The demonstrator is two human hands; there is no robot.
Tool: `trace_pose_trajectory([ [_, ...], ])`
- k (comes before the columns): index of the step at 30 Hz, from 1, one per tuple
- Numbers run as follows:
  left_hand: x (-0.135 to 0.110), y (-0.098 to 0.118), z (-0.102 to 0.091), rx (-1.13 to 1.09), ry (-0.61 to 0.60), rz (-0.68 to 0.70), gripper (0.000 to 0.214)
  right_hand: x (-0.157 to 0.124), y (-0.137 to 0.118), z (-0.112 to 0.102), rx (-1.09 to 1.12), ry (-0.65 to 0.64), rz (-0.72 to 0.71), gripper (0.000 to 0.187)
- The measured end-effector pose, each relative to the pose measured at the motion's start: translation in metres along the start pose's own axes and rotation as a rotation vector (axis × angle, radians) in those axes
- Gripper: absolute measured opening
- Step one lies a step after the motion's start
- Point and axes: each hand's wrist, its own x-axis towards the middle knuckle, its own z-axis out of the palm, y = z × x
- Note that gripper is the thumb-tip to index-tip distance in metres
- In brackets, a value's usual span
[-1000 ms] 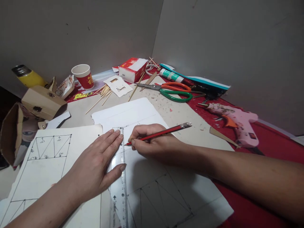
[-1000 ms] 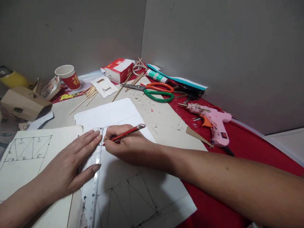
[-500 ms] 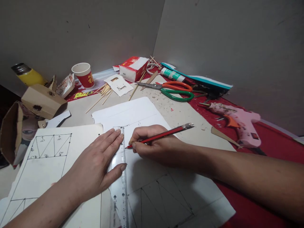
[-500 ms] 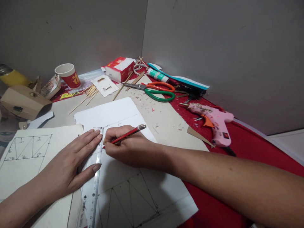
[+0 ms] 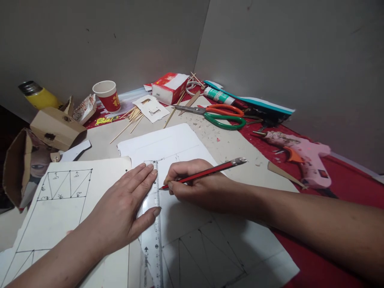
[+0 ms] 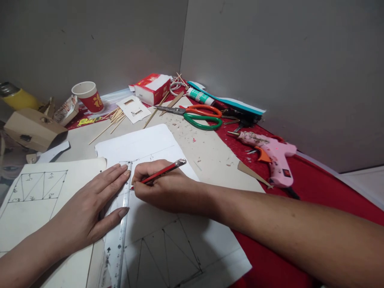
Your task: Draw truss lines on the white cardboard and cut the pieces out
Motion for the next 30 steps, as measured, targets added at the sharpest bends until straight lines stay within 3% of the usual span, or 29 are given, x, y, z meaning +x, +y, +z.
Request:
trace_pose_trajectory([
  [9,-0.003,0.001,0.004,-0.027,0.030,-0.047,0.069,0.007,0.005,0.003,0.295,0.321,0.065,0.003],
  [17,-0.005,0.001,0.004,0.017,0.023,-0.053,0.070,0.012,0.011,0.004,0.300,0.299,0.127,0.007],
  [30,-0.004,0.000,0.005,0.063,-0.003,-0.009,0.069,0.013,0.009,0.003,0.209,0.299,0.105,0.010],
])
